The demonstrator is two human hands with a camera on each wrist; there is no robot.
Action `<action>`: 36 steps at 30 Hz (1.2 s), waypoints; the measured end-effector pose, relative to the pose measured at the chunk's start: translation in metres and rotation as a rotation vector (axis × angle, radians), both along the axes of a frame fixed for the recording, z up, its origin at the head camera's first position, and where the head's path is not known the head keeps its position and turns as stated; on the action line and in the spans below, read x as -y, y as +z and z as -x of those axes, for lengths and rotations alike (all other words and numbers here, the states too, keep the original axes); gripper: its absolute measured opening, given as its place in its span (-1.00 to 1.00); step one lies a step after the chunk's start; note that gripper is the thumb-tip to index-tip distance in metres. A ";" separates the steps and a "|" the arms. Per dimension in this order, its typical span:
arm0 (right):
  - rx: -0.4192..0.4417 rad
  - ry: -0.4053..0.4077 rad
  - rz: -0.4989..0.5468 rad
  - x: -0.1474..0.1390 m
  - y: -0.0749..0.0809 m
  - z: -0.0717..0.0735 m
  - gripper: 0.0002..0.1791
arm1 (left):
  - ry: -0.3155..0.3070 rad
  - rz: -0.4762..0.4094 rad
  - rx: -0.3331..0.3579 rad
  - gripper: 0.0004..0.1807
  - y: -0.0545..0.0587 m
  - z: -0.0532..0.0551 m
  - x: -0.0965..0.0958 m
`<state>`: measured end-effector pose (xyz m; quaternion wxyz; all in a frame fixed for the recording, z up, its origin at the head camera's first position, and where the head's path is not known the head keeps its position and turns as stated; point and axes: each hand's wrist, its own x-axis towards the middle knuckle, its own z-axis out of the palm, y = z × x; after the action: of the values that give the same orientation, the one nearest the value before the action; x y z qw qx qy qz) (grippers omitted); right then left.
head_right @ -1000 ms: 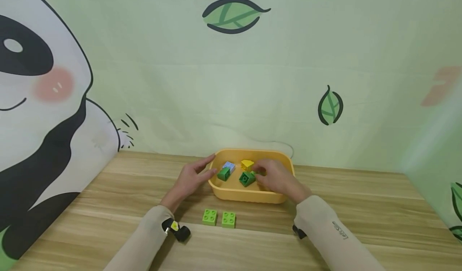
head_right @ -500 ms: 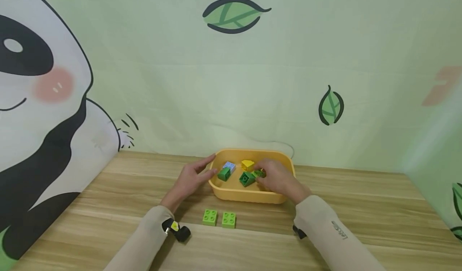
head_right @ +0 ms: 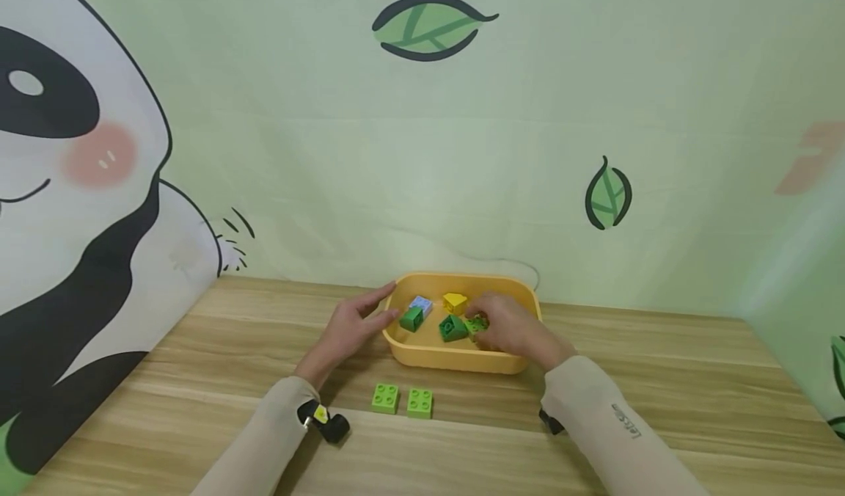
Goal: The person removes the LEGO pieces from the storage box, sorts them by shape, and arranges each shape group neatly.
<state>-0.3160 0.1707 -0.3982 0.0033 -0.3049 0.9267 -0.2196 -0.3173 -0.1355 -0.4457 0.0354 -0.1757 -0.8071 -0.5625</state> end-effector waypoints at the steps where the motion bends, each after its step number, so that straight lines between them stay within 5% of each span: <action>1: 0.004 0.000 -0.007 -0.001 0.000 0.000 -0.67 | 0.000 0.002 0.003 -0.35 0.000 0.000 0.000; 18: -0.013 -0.033 0.076 -0.002 0.007 -0.008 -0.72 | 0.030 0.010 0.000 -0.38 0.001 -0.003 -0.004; 36: -0.095 -0.056 0.198 0.006 0.019 -0.041 -0.69 | 0.032 0.012 0.005 -0.37 0.001 -0.003 -0.003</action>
<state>-0.2749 0.1644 -0.3793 -0.0767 -0.2878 0.9077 -0.2955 -0.3147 -0.1328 -0.4443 0.0414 -0.1614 -0.8133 -0.5575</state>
